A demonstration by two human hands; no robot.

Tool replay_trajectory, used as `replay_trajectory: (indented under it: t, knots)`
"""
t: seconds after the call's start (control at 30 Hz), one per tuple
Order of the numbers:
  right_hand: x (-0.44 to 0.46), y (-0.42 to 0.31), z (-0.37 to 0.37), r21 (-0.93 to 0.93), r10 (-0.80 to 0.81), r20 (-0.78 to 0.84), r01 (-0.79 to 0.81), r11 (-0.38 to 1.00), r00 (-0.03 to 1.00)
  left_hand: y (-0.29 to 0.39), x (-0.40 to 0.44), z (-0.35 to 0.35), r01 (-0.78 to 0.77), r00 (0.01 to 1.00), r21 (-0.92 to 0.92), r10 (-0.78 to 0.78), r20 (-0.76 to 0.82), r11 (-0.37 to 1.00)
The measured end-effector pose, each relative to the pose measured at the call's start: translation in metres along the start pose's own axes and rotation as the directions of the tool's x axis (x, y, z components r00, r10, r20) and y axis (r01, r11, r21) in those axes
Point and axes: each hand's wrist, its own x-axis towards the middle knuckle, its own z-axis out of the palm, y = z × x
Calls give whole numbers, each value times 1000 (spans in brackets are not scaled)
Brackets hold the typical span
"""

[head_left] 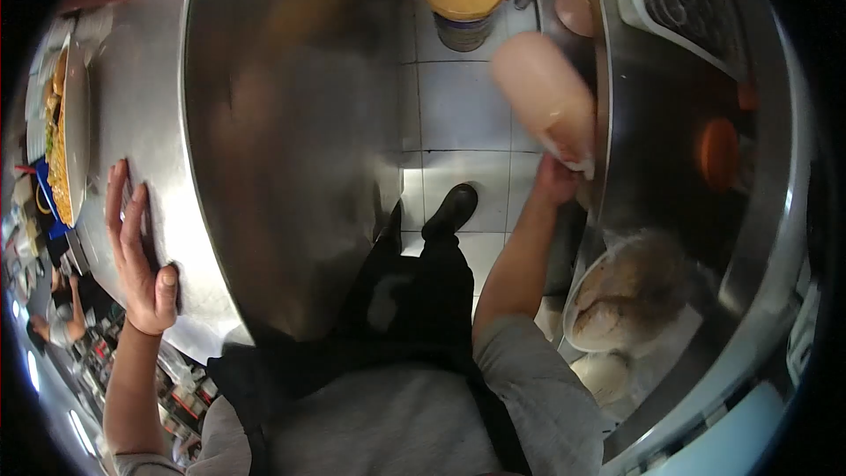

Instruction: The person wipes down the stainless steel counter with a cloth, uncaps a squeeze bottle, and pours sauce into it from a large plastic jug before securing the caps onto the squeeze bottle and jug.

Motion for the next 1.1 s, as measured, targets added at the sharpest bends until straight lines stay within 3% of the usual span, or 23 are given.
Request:
replay_trajectory:
  t: [0.03,0.1,0.13,0.27,0.33,0.47,0.53,0.6,0.63,0.67,0.7,0.73,0.77,0.8,0.83,0.9,0.93,0.97,1.0,1.03,1.1]
  knots:
    - [32,-27,-15,-51,-90,73,94,994,993,-1,0,0,2,1000,13,-2,6,1000]
    - [63,-10,20,-176,-371,3,366,914,929,-5,0,-4,0,1000,40,-1,25,999]
    - [60,22,72,-282,-561,-130,512,811,817,-3,-2,-3,7,1000,54,-9,26,999]
    - [130,21,68,-611,-701,-43,536,582,712,-3,-1,-1,31,999,35,-31,11,999]
    - [163,17,59,-779,-728,47,481,403,684,-2,-2,1,50,999,8,-50,-1,999]
    - [208,13,47,-927,-733,248,375,10,633,-4,-4,3,66,998,-9,-66,0,998]
    - [212,18,35,-892,-692,448,331,-307,566,-5,-5,3,57,998,-9,-57,1,998]
    - [190,28,15,-745,-551,655,319,-586,517,-3,-1,4,63,998,-66,-64,-21,996]
    - [167,40,3,-663,-450,724,347,-664,522,-2,0,4,64,997,-107,-68,-34,992]
    - [131,56,-5,-658,-356,707,384,-647,611,-6,-1,7,35,997,-141,-45,-68,989]
    - [77,82,-3,-837,-350,391,171,-519,852,-4,0,4,50,995,-162,-63,-72,986]
    - [44,71,-52,-910,-233,223,117,-397,946,-6,-1,3,44,996,-151,-55,-69,988]
    - [-17,76,-63,-689,-18,109,63,-722,994,0,3,-3,93,992,-184,-107,-73,979]
    - [-54,56,-103,-347,169,-224,83,-934,960,2,-2,-3,122,985,-171,-141,-100,978]
    - [-91,38,-141,-53,331,-524,358,-932,785,0,-11,1,112,978,-174,-139,-153,978]
    - [-184,120,-16,27,22,-845,83,-996,535,4,-11,-15,120,982,-108,-134,-135,987]
    - [-207,82,-56,-233,324,-797,235,-944,510,5,-10,-20,120,984,-72,-128,-123,990]
    - [-237,100,-7,-360,468,-755,307,-881,459,5,-11,-22,122,982,-70,-131,-139,990]
    - [-255,124,43,-351,488,-765,362,-863,420,4,-12,-22,121,979,-69,-131,-157,990]
    - [-255,119,31,-394,532,-799,424,-815,279,4,-13,-24,105,975,-59,-115,-190,993]
    - [-256,138,82,-365,511,-833,484,-795,210,6,-21,-26,64,965,-85,-83,-250,994]
